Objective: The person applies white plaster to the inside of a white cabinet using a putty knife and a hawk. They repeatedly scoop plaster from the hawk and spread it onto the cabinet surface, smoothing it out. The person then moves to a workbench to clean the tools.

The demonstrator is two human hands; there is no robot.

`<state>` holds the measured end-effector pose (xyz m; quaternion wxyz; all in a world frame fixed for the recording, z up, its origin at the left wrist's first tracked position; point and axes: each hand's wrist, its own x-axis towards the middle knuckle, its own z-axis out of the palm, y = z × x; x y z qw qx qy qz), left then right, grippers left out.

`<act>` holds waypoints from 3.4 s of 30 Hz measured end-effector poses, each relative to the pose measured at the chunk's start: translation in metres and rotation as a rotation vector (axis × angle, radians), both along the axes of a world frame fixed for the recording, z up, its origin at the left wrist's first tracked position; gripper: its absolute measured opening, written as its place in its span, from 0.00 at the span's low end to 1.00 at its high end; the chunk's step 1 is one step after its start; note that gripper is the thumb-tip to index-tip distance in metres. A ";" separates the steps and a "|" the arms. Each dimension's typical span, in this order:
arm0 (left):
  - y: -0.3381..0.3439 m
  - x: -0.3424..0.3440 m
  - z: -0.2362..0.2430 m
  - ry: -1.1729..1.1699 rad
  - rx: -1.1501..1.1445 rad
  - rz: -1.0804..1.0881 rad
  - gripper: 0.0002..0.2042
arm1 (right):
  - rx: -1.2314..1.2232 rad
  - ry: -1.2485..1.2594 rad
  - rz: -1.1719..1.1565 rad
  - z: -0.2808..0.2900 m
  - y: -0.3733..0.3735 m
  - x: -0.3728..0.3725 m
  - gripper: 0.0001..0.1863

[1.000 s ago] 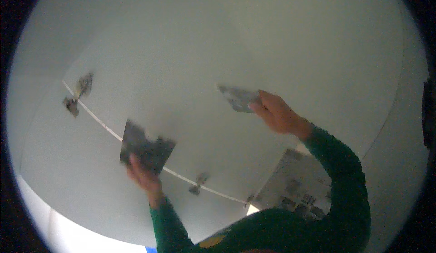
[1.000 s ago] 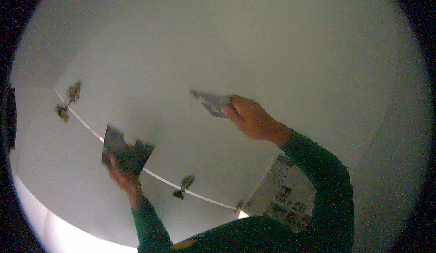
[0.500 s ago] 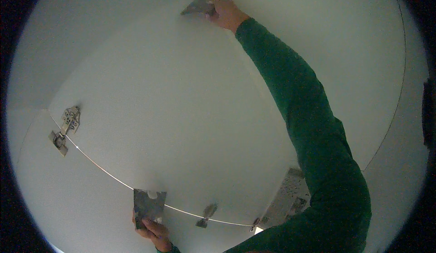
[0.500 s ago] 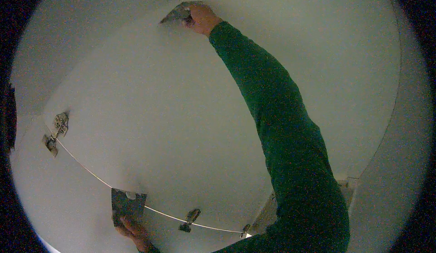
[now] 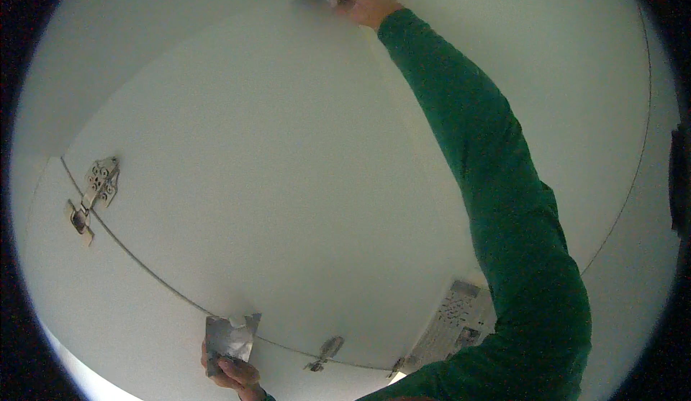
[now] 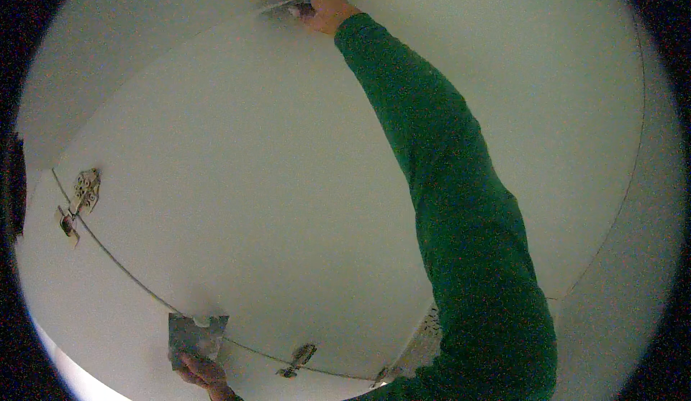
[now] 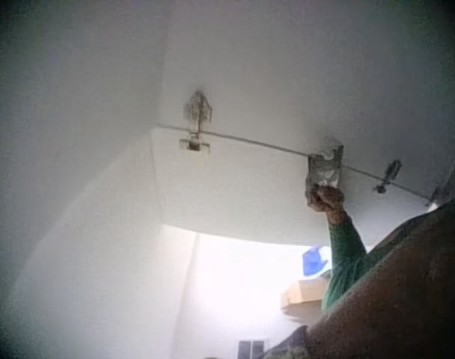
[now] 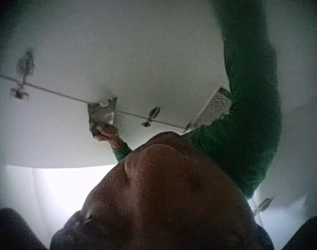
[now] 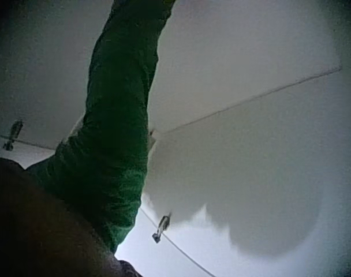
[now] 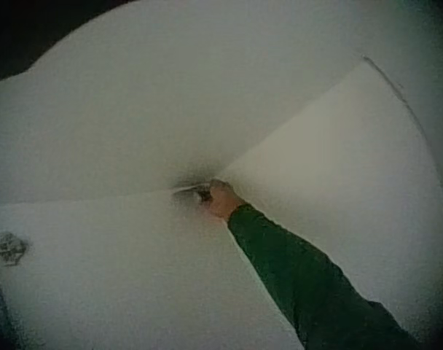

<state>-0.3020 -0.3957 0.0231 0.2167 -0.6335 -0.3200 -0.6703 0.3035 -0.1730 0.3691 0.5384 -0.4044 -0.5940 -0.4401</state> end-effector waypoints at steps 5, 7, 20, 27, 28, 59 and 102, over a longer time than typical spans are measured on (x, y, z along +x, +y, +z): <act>-0.003 0.025 0.006 0.027 -0.021 -0.210 0.21 | 0.073 0.332 0.611 0.007 0.029 0.003 0.16; -0.029 -0.004 -0.011 0.077 -0.045 -0.030 0.21 | -0.138 0.574 1.093 -0.003 -0.017 -0.071 0.10; 0.007 -0.025 -0.021 -0.256 -0.017 -0.151 0.20 | -0.074 0.777 1.820 -0.056 0.051 -0.031 0.12; 0.009 -0.021 -0.022 -0.435 -0.081 -0.058 0.24 | 0.014 0.488 1.453 -0.038 0.085 -0.029 0.13; 0.006 -0.013 -0.015 -0.368 -0.088 -0.080 0.23 | 0.025 0.509 1.534 -0.037 0.088 -0.029 0.14; -0.009 0.025 0.019 -0.047 -0.090 -0.022 0.25 | -0.058 0.790 1.815 -0.016 0.052 -0.050 0.12; -0.043 0.215 0.055 -0.888 -1.197 -1.428 0.18 | -0.513 -0.590 0.000 -0.276 -0.294 -0.116 0.24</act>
